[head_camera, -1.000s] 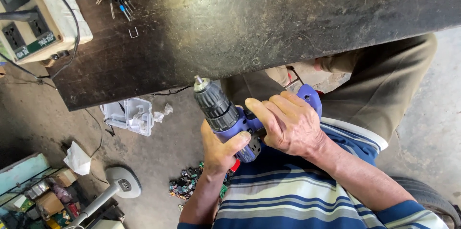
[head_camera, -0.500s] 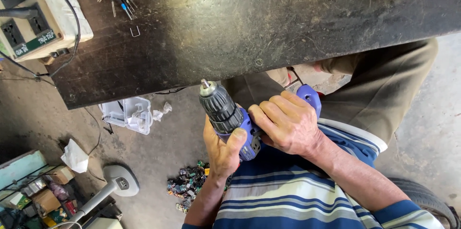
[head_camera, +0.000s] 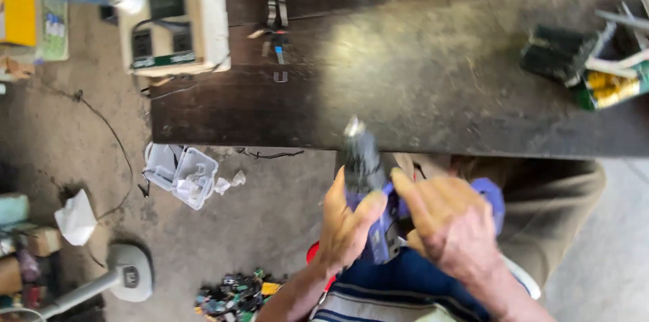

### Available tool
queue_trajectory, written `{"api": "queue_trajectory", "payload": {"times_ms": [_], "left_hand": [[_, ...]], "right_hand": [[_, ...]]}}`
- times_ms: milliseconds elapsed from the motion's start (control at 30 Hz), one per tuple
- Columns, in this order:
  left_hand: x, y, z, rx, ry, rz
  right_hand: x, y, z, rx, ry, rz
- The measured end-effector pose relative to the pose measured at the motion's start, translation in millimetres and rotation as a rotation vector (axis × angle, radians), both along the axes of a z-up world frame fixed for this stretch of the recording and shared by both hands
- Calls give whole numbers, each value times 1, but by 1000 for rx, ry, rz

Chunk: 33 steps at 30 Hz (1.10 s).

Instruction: Disassembling a cordless power drill to inspect internal components on a repair bench.

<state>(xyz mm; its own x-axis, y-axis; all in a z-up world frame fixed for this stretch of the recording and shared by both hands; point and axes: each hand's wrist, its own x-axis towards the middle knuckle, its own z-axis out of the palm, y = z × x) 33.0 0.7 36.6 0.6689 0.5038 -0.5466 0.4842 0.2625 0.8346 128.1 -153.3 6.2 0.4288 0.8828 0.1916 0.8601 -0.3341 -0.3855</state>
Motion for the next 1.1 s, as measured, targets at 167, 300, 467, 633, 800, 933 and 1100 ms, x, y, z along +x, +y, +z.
{"api": "queue_trajectory", "payload": {"times_ms": [167, 300, 467, 633, 800, 933, 1100], "left_hand": [[56, 40, 38, 279, 242, -242], [93, 69, 44, 529, 344, -447], [114, 80, 25, 636, 452, -541], [94, 84, -14, 897, 282, -413], [42, 127, -26, 1211, -238, 92], [32, 168, -34, 1279, -209, 61], [48, 179, -50, 1470, -137, 41]], "right_hand": [[53, 20, 30, -128, -73, -62], [89, 43, 28, -114, -94, -94], [114, 54, 24, -121, -127, -1], [110, 55, 36, -116, -231, 108], [91, 5, 47, 113, -133, -23], [72, -40, 11, 377, -11, -79], [68, -67, 14, 627, 68, -393]]}}
